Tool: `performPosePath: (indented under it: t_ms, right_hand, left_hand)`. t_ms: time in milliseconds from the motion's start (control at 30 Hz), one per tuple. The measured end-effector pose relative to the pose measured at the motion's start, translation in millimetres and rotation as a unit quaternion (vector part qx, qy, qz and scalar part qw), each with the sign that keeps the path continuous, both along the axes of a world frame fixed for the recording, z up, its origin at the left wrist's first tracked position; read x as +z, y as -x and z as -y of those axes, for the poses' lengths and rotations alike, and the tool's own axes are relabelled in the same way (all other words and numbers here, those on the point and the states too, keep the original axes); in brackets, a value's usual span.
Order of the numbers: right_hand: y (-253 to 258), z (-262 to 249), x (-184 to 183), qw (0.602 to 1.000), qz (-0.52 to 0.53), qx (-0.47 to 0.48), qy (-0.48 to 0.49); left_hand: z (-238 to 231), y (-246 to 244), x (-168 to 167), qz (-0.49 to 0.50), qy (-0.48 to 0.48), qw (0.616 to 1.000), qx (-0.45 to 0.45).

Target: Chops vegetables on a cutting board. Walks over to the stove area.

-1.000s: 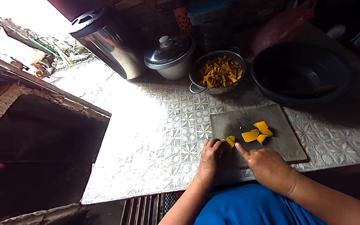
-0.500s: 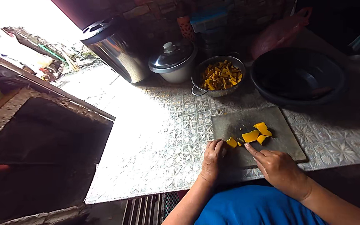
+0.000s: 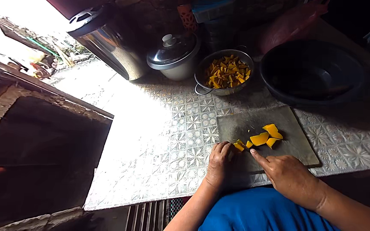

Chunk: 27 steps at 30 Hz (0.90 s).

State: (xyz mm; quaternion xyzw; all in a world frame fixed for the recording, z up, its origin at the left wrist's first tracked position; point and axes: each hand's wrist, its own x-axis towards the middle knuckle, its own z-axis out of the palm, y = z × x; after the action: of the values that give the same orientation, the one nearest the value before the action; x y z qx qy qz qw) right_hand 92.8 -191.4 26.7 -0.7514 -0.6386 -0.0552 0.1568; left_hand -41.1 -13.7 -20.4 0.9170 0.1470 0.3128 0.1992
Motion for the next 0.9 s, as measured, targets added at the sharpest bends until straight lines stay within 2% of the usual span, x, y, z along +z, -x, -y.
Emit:
performPosePath:
  t_ms: [267, 367, 667, 900]
  right_hand:
    - [5.9, -15.9, -15.8, 0.998, -0.035, -0.020, 0.057]
    - [8.1, -14.9, -18.4, 0.999, -0.008, -0.019, 0.027]
    - [3.1, 3.0, -16.9, 0.995, -0.026, -0.016, -0.094]
    - [11.0, 1.9, -13.9, 1.000, 0.009, -0.005, -0.029]
  left_hand:
    - [-0.2, -0.6, -2.1, 0.005, -0.005, 1.000, 0.005]
    - [2.1, 0.7, -3.4, 0.018, -0.007, 1.000, 0.010]
    - [-0.5, 10.1, -4.2, 0.033, 0.005, 0.999, -0.016]
    - [-0.9, 7.2, -4.8, 0.033, 0.001, 0.999, -0.014]
